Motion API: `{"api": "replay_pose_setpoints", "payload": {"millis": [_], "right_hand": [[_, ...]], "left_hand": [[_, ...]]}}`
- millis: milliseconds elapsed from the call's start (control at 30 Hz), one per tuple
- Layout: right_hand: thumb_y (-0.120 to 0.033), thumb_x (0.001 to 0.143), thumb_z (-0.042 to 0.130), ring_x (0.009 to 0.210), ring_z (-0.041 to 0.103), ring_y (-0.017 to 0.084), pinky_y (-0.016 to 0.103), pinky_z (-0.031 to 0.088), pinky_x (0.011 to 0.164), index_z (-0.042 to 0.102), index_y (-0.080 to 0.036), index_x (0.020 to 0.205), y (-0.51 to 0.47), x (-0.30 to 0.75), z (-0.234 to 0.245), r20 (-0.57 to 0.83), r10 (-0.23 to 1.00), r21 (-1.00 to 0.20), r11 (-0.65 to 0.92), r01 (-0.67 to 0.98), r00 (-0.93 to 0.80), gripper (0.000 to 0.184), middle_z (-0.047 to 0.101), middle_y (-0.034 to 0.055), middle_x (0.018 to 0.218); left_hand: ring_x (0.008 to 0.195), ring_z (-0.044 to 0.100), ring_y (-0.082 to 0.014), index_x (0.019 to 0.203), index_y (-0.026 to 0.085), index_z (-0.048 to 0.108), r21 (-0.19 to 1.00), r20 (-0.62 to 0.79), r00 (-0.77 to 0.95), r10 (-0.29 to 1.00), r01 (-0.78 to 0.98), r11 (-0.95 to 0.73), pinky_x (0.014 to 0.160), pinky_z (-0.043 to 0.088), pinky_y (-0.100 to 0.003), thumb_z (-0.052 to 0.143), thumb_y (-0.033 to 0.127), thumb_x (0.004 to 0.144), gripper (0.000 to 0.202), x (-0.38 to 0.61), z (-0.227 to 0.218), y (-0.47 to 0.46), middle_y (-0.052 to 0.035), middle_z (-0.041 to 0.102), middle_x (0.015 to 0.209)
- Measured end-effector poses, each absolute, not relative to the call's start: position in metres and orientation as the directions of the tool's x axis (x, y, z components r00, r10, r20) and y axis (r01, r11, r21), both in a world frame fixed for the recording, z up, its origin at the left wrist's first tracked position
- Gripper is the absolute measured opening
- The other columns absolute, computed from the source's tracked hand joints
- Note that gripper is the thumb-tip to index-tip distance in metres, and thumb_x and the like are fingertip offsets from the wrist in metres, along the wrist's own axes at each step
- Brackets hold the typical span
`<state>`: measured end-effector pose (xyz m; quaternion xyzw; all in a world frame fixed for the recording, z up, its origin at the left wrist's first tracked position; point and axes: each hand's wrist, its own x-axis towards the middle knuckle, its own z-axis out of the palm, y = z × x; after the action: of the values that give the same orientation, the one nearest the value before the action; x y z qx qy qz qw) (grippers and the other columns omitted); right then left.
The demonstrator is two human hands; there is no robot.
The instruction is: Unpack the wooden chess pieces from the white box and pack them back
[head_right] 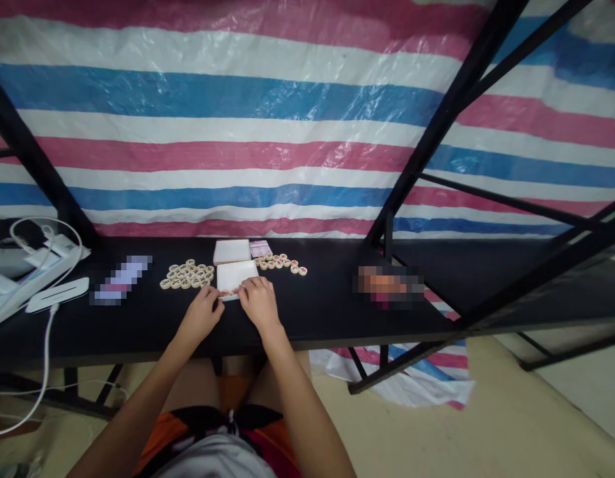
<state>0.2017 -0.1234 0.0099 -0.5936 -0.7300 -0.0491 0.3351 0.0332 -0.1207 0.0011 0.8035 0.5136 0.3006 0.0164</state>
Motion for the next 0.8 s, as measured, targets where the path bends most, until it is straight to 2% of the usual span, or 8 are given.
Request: {"api": "replay_pose_setpoints", "payload": {"millis": [133, 333, 567, 800], "right_hand": [[-0.026, 0.093, 0.045, 0.088, 0.055, 0.020, 0.031, 0.035, 0.079, 0.065, -0.019, 0.080, -0.1218, 0.1991, 0.0079, 0.505, 0.856, -0.253, 0.270, 0.929, -0.111, 0.025, 0.066, 0.0063, 0.084], [-0.028, 0.095, 0.042, 0.086, 0.054, 0.020, 0.031, 0.034, 0.077, 0.063, -0.019, 0.081, -0.1200, 0.2000, 0.0064, 0.491, 0.865, -0.217, 0.238, 0.947, -0.105, 0.027, 0.065, 0.0062, 0.084], [-0.028, 0.095, 0.043, 0.086, 0.053, 0.020, 0.030, 0.035, 0.075, 0.062, -0.018, 0.084, -0.1189, 0.2012, 0.0035, 0.498, 0.861, -0.202, 0.231, 0.952, -0.103, 0.024, 0.063, 0.0072, 0.087], [-0.028, 0.095, 0.043, 0.087, 0.054, 0.020, 0.030, 0.036, 0.075, 0.061, -0.018, 0.083, -0.1179, 0.2013, 0.0033, 0.492, 0.865, -0.215, 0.234, 0.948, -0.102, 0.024, 0.063, 0.0079, 0.086]], "left_hand": [[0.083, 0.058, -0.0175, 0.087, 0.017, 0.059, 0.338, 0.471, 0.288, 0.834, 0.814, -0.472, 0.077, 0.050, -0.029, 0.045, 0.013, 0.084, 0.016, 0.0331, 0.0006, -0.1202, -0.0065, 0.055, 0.091], [0.085, 0.058, -0.0172, 0.089, 0.017, 0.060, 0.348, 0.484, 0.290, 0.825, 0.801, -0.486, 0.079, 0.049, -0.029, 0.045, 0.012, 0.084, 0.017, 0.0325, -0.0014, -0.1194, -0.0060, 0.055, 0.092], [0.078, 0.059, -0.0162, 0.085, 0.017, 0.059, 0.339, 0.442, 0.286, 0.850, 0.824, -0.454, 0.074, 0.049, -0.027, 0.050, 0.023, 0.086, 0.011, 0.0338, 0.0034, -0.1229, -0.0047, 0.054, 0.090], [0.079, 0.059, -0.0156, 0.086, 0.018, 0.060, 0.331, 0.439, 0.293, 0.849, 0.826, -0.456, 0.073, 0.048, -0.026, 0.050, 0.024, 0.088, 0.012, 0.0335, 0.0031, -0.1225, -0.0044, 0.054, 0.090]]}}
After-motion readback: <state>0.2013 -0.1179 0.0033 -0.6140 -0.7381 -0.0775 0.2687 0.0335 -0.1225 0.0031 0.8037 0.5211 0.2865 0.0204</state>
